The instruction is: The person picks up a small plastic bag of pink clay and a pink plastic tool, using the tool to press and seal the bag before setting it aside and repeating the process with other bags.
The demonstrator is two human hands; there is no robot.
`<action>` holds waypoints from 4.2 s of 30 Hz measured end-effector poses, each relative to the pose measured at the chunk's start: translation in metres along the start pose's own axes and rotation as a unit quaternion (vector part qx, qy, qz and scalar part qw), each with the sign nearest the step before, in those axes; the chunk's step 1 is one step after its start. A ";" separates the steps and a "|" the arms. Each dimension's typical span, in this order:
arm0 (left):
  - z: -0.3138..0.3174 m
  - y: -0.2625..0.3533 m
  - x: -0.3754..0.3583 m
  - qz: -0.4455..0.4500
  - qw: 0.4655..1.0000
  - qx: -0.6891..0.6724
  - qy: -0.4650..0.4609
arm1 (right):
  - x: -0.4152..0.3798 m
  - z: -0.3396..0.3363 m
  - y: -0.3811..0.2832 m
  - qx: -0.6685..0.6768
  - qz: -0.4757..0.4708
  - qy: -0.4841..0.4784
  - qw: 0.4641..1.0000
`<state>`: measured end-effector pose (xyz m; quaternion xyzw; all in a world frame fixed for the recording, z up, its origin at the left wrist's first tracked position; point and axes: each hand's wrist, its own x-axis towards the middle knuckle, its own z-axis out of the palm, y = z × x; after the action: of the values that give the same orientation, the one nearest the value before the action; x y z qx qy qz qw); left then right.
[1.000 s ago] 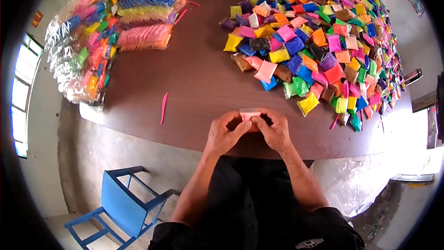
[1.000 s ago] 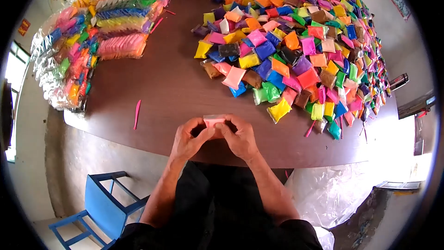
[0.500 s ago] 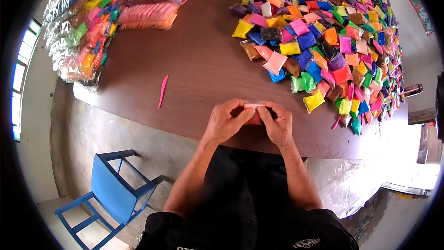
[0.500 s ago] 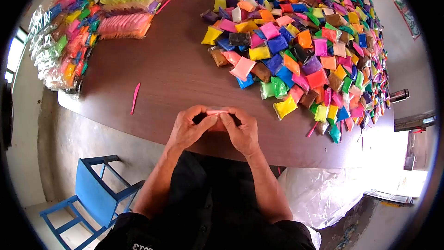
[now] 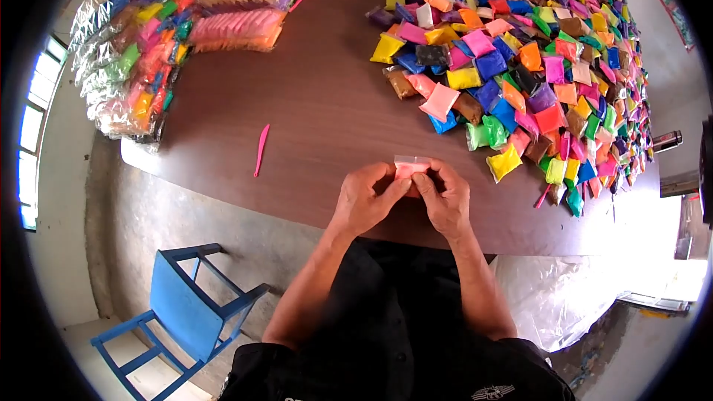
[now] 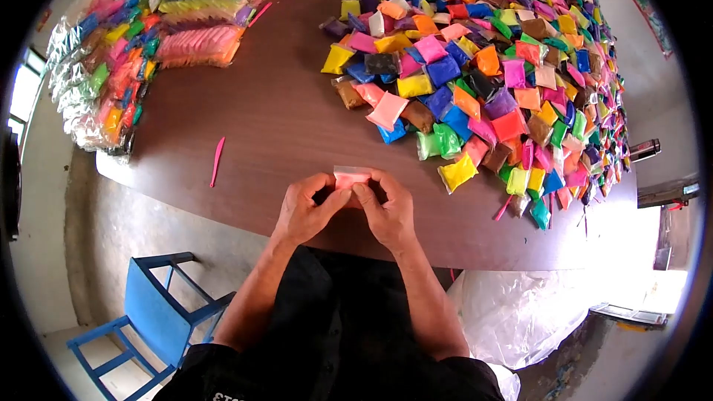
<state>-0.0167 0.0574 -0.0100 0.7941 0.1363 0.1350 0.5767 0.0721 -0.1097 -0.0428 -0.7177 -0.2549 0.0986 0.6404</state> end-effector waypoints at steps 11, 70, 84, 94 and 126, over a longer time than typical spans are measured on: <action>0.000 -0.008 0.002 -0.018 1.000 0.000 -0.003 | 0.002 0.004 -0.002 0.024 0.007 -0.017 1.000; 0.005 0.001 0.005 -0.029 0.997 -0.065 -0.041 | 0.003 -0.009 0.002 0.121 0.078 -0.019 0.989; 0.005 -0.001 0.006 -0.048 0.994 -0.090 -0.029 | 0.003 -0.003 0.003 0.098 0.051 -0.030 0.993; 0.008 -0.016 0.005 0.018 0.999 -0.048 0.007 | 0.004 -0.004 -0.004 0.037 0.017 -0.033 0.999; 0.015 -0.002 -0.001 0.011 0.997 0.079 0.010 | 0.003 -0.001 0.002 0.040 0.036 0.029 0.998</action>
<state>-0.0119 0.0448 -0.0164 0.8370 0.1440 0.1383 0.5095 0.0754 -0.1089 -0.0440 -0.7029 -0.2060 0.1104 0.6718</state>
